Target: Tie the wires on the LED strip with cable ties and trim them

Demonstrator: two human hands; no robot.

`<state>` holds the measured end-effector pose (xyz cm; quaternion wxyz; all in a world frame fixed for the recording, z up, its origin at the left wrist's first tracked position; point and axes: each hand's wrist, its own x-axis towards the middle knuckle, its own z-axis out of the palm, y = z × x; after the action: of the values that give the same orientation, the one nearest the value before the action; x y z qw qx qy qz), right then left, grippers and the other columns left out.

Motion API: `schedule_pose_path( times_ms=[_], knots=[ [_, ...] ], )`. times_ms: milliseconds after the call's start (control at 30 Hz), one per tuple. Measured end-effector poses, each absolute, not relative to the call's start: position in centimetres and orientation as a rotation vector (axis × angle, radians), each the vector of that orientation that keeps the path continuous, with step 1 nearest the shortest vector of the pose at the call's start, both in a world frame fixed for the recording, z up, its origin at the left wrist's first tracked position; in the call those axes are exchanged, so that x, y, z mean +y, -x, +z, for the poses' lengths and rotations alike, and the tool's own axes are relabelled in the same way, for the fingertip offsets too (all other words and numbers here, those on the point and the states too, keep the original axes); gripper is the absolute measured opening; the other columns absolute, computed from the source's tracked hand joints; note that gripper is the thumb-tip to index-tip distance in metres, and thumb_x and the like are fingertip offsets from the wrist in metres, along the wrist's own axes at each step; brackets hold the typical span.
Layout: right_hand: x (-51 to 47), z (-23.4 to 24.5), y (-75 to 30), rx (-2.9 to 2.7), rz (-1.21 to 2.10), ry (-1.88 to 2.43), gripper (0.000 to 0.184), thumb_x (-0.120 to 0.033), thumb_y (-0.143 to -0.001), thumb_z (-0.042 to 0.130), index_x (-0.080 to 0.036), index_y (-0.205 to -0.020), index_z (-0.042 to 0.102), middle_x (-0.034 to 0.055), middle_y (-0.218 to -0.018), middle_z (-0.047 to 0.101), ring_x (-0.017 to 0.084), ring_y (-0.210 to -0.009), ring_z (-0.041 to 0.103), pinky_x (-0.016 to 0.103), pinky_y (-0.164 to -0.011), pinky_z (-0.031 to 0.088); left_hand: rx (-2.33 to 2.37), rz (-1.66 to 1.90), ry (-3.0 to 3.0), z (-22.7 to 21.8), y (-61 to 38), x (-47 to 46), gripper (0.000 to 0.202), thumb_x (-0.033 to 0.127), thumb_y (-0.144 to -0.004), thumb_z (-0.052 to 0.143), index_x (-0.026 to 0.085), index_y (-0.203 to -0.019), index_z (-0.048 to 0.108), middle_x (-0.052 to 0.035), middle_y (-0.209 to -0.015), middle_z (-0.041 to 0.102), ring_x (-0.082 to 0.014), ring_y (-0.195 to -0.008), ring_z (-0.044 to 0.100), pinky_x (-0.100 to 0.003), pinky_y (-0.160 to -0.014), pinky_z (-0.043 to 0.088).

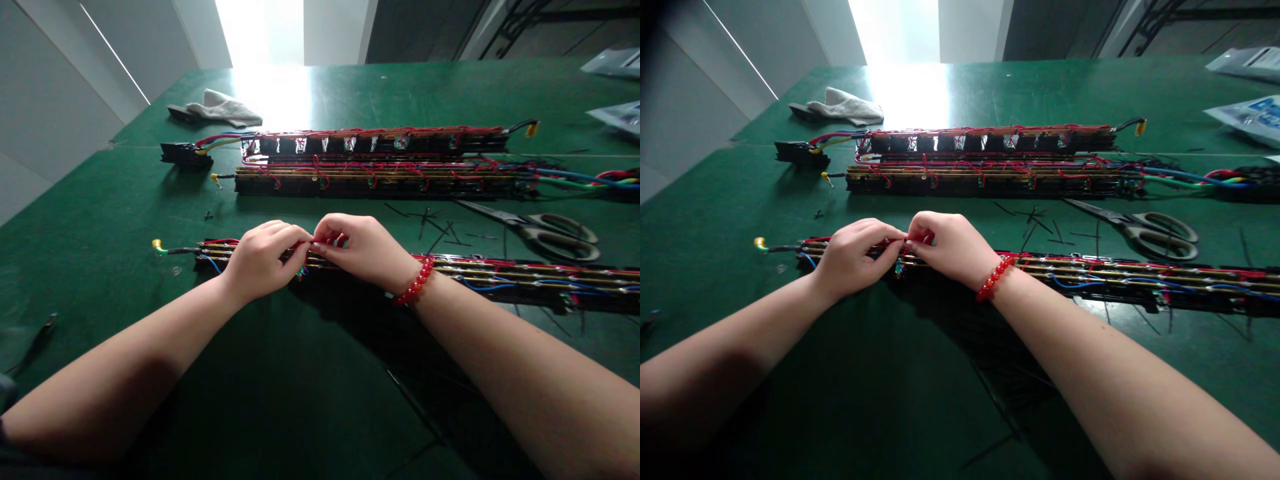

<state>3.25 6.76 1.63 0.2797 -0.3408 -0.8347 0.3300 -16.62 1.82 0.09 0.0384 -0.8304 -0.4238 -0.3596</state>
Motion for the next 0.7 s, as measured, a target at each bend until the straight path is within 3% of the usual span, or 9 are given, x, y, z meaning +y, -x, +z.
schedule_pose_path(
  times_ms=[367, 700],
  knots=[
    [6.75, 1.65, -3.30, -2.229, 0.835, 0.888, 0.010, -0.022, -0.085, 0.069, -0.017, -0.079, 0.064, -0.0011, -0.074, 0.065, 0.010, -0.067, 0.058, 0.024, -0.064, 0.043, -1.324, -1.075, 2.550, 0.18, 16.62, 1.90, 0.016, 0.019, -0.096, 0.056, 0.017, -0.094, 0.072, -0.0026, -0.086, 0.076, -0.0151, -0.079, 0.070, -0.026, -0.077, 0.051],
    [6.72, 1.85, -3.31, -2.219, 0.874, 0.841, 0.007, -0.012, -0.080, 0.065, -0.018, -0.082, 0.063, -0.0030, -0.075, 0.064, 0.009, -0.067, 0.058, 0.022, -0.065, 0.045, -1.398, -1.044, 2.530, 0.37, 16.50, 1.84, 0.016, 0.019, -0.096, 0.054, 0.017, -0.094, 0.069, -0.0027, -0.086, 0.075, -0.0155, -0.080, 0.070, -0.026, -0.077, 0.051]
  ],
)
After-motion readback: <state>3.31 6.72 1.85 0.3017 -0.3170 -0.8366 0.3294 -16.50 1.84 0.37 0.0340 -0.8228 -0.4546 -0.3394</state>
